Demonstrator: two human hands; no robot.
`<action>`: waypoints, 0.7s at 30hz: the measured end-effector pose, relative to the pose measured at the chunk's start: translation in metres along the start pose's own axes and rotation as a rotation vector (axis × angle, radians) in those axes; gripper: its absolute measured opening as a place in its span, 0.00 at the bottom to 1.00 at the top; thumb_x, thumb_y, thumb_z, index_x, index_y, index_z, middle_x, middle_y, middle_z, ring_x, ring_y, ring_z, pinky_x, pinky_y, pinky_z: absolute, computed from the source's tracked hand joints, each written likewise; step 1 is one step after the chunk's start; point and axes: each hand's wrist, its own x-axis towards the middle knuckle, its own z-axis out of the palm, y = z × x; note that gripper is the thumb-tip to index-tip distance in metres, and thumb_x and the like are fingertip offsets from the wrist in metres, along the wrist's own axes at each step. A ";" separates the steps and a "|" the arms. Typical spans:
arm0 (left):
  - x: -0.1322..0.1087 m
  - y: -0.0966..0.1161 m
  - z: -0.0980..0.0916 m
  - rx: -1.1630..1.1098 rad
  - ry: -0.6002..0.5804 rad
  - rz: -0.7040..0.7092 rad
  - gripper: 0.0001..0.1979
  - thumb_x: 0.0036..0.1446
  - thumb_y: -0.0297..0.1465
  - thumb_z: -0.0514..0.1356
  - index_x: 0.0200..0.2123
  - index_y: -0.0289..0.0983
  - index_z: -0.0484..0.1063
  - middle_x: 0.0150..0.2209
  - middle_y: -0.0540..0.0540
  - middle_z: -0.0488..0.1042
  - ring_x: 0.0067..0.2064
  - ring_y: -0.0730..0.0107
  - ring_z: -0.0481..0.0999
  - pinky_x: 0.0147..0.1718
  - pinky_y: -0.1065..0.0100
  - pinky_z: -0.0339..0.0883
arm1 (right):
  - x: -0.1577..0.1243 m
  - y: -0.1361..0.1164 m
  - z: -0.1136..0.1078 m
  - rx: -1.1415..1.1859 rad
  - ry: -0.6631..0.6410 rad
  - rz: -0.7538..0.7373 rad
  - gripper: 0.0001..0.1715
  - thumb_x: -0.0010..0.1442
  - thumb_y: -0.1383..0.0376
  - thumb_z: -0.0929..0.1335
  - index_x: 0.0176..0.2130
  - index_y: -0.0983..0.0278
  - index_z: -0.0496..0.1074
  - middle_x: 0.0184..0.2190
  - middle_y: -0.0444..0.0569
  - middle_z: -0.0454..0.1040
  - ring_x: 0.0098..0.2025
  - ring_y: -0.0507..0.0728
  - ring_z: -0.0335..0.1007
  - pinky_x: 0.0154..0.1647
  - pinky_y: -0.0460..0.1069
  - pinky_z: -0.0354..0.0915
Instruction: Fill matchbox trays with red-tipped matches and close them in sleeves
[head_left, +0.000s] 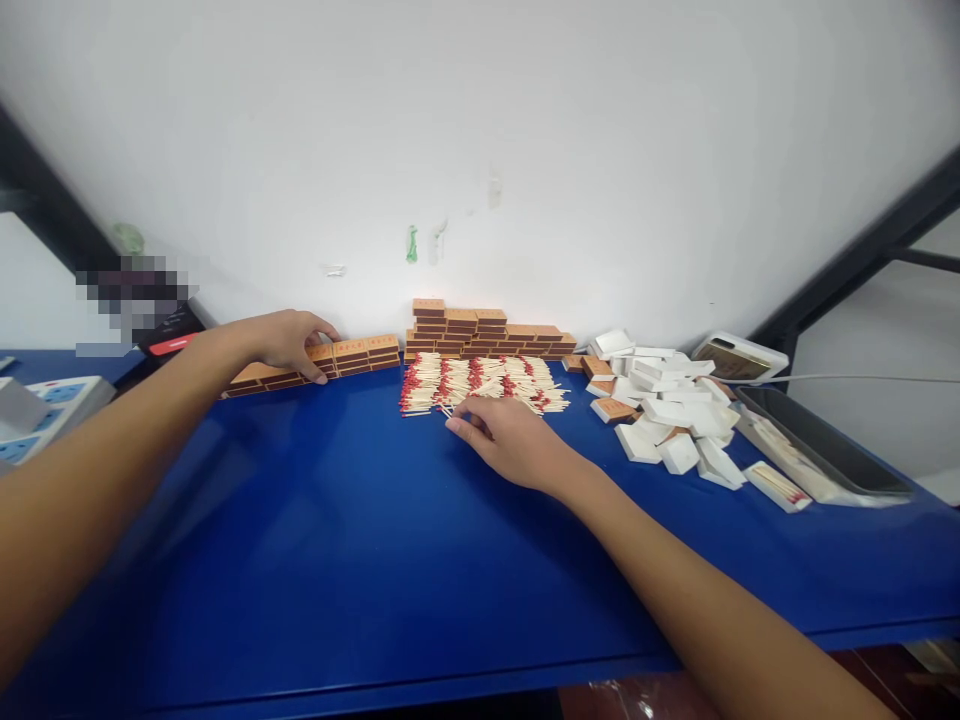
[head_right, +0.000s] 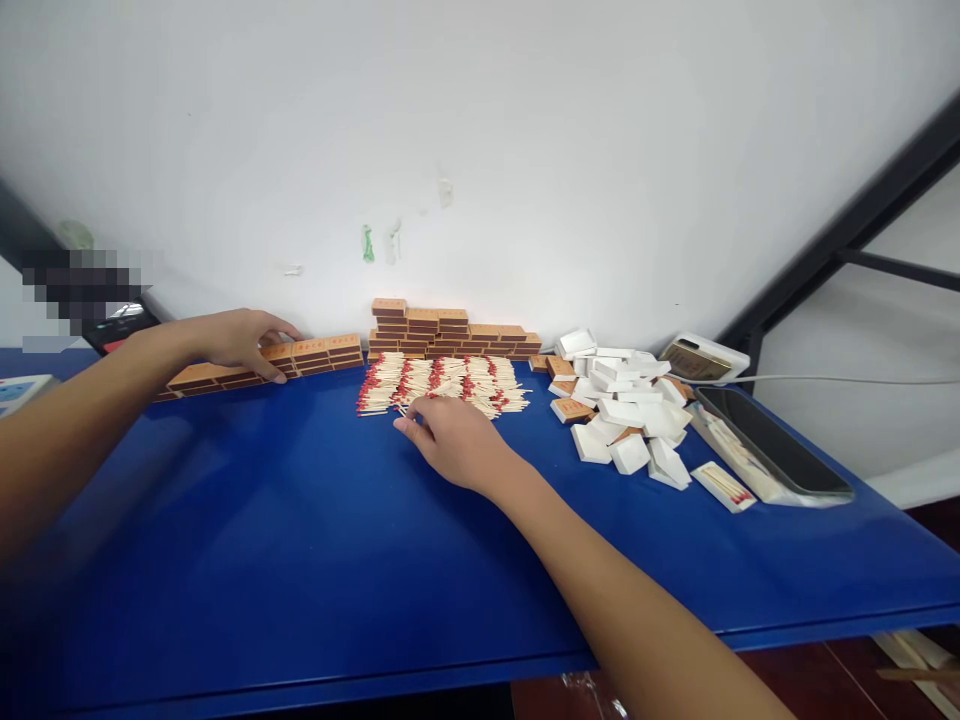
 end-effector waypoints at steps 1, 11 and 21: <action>0.000 0.001 0.000 -0.010 0.002 -0.009 0.55 0.39 0.52 0.71 0.72 0.40 0.67 0.63 0.35 0.78 0.60 0.44 0.80 0.56 0.59 0.71 | 0.000 0.000 0.000 0.000 0.001 0.000 0.17 0.78 0.57 0.65 0.43 0.63 0.77 0.34 0.49 0.78 0.34 0.55 0.70 0.35 0.50 0.55; 0.002 0.004 0.003 -0.038 0.026 -0.022 0.56 0.38 0.52 0.71 0.71 0.36 0.68 0.63 0.35 0.78 0.60 0.44 0.79 0.56 0.60 0.71 | 0.001 0.001 0.000 0.001 0.007 -0.005 0.15 0.77 0.58 0.66 0.45 0.64 0.78 0.34 0.49 0.79 0.34 0.55 0.71 0.36 0.49 0.57; -0.001 0.007 0.006 -0.063 0.039 -0.009 0.58 0.37 0.54 0.69 0.71 0.37 0.66 0.63 0.37 0.78 0.58 0.45 0.80 0.54 0.62 0.72 | 0.001 0.000 0.000 -0.003 -0.003 0.003 0.13 0.77 0.59 0.66 0.45 0.63 0.78 0.34 0.48 0.79 0.34 0.55 0.71 0.36 0.49 0.57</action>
